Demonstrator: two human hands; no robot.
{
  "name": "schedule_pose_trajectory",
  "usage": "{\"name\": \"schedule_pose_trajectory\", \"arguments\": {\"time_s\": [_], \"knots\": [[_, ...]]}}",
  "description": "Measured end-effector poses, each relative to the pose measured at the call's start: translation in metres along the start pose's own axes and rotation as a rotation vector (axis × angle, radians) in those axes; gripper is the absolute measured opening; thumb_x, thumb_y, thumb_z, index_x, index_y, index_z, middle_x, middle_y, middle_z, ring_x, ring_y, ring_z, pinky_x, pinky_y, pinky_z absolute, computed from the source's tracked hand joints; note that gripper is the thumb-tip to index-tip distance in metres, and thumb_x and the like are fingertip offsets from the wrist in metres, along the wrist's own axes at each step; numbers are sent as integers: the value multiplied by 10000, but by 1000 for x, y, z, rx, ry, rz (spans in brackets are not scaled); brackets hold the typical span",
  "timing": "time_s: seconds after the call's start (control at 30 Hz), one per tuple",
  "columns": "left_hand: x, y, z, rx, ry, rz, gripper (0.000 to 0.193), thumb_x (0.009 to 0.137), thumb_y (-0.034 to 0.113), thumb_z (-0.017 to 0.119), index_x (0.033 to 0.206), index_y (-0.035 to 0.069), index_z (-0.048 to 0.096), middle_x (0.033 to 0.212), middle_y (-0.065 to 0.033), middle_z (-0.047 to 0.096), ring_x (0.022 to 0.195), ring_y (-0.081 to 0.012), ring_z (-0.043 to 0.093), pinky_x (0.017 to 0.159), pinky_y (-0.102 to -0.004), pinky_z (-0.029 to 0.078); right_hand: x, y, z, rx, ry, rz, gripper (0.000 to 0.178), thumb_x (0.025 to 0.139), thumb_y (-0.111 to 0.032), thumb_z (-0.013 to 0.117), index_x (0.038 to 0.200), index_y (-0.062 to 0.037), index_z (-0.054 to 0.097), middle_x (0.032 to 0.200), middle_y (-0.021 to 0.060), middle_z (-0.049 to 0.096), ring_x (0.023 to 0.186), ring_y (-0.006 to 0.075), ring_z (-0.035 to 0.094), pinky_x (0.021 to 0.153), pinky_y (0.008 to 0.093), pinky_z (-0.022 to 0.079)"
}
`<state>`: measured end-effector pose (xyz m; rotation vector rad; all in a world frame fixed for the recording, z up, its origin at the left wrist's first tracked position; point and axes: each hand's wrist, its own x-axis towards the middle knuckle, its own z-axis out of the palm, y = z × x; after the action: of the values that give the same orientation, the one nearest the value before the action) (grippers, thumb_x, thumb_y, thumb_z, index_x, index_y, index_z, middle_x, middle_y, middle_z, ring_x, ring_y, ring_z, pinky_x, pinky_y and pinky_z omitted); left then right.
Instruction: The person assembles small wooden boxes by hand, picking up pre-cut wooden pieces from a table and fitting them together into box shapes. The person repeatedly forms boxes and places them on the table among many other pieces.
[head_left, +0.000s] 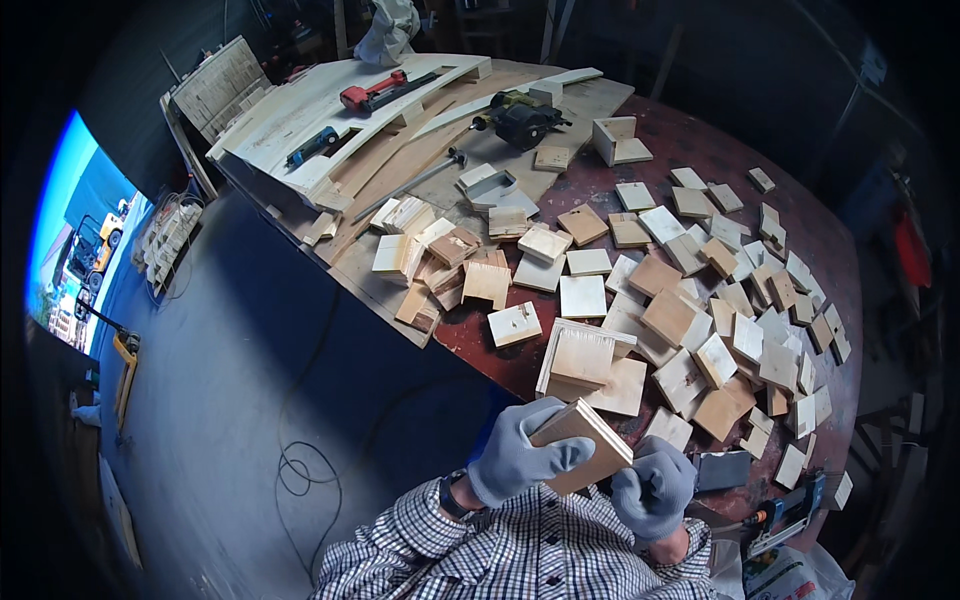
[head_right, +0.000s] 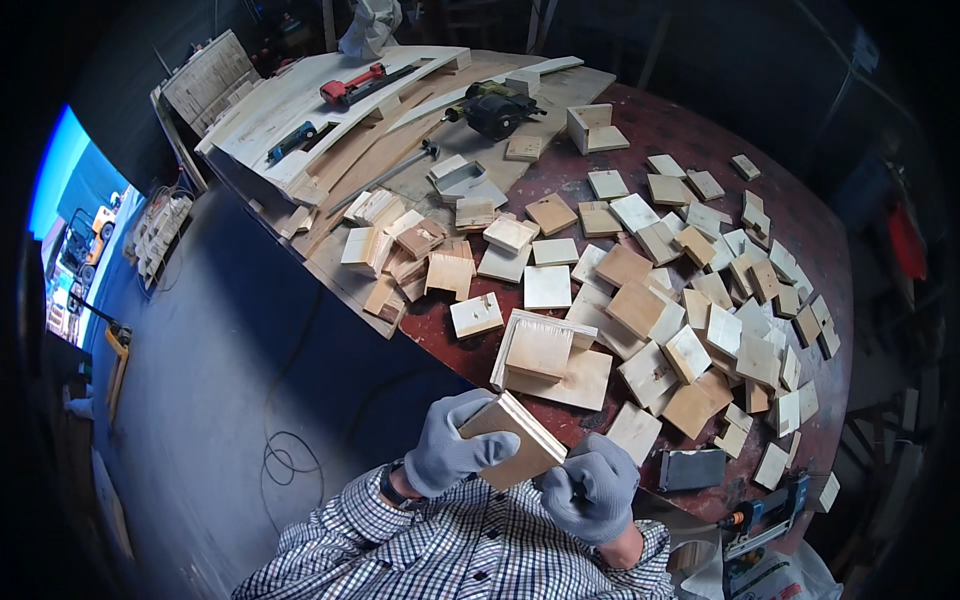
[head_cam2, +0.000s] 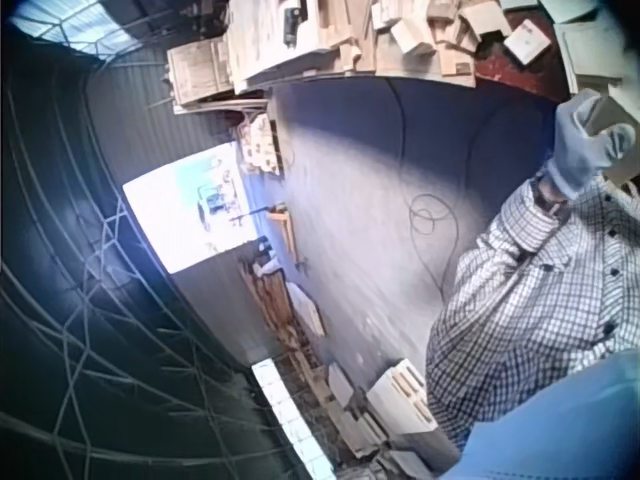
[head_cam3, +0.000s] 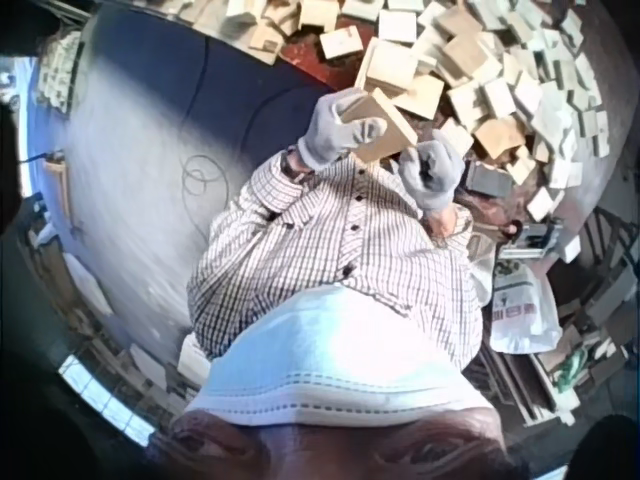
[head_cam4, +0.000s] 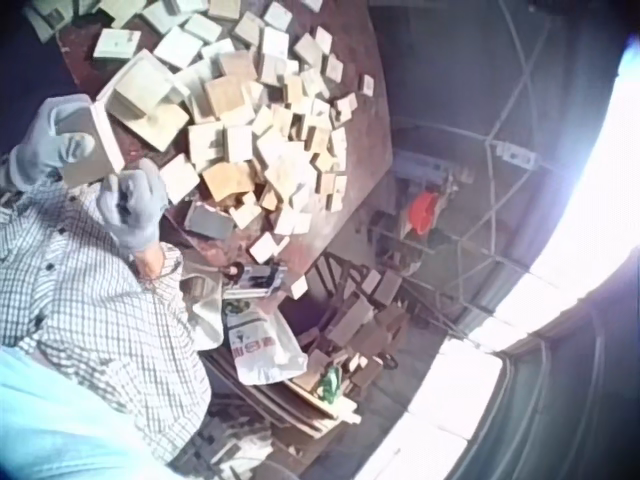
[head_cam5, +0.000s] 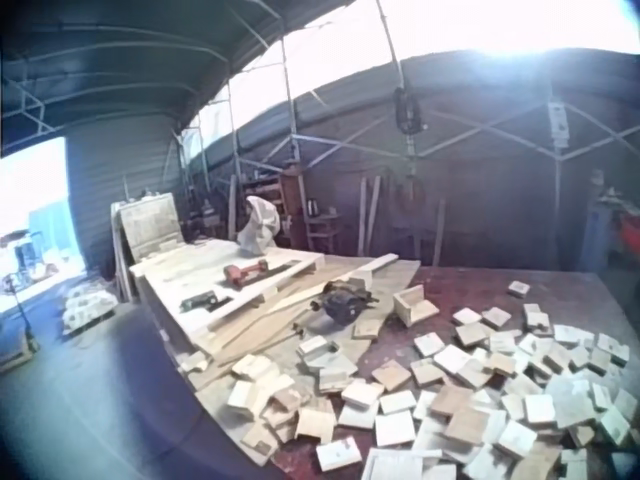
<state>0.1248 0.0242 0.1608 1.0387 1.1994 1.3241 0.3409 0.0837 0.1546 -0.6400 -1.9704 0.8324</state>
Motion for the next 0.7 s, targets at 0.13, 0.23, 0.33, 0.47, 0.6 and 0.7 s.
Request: {"name": "schedule_pose_trajectory", "arguments": {"time_s": [0.13,0.23,0.33,0.47,0.6,0.7], "knots": [[1,8,-3,128,-24,131,457,895,374,857,1066,-25,713,917,-79,733,799,-100,673,699,-269,547,-1,3,5,349,56,179,70,797,16,685,748,-9,641,675,82,611,549,190,537,531,313,418],[0,7,0,85,4,108,464,912,399,838,1065,-20,711,913,-72,725,817,-95,664,711,-267,545,4,1,-2,223,14,148,43,768,1,703,780,0,661,691,90,608,586,206,559,550,322,424],[-1,-2,3,24,57,67,407,934,386,818,989,-1,708,817,-13,647,758,-63,587,657,-255,479,21,-16,-18,45,-136,124,104,748,-41,740,819,-2,675,715,96,604,619,219,571,555,342,424],[-4,-11,1,-60,32,-45,498,929,410,819,1126,-28,689,956,-47,720,863,-74,640,741,-259,536,32,-10,-26,-225,-250,-153,193,718,-113,815,862,-69,695,744,57,620,639,220,579,579,372,425],[-5,-11,-1,-180,-38,-177,564,937,438,800,1196,-46,671,991,-65,733,897,-87,672,779,-253,560,45,-19,-35,-433,-341,-394,230,691,-177,849,850,-126,691,750,5,613,651,191,575,611,369,424],[-7,-16,-5,-220,-11,-224,622,938,454,794,1259,-57,645,1041,-78,740,927,-117,701,809,-259,571,51,-21,-32,-460,-339,-456,263,633,-193,840,828,-136,674,731,-4,588,642,186,562,617,363,415]]}}
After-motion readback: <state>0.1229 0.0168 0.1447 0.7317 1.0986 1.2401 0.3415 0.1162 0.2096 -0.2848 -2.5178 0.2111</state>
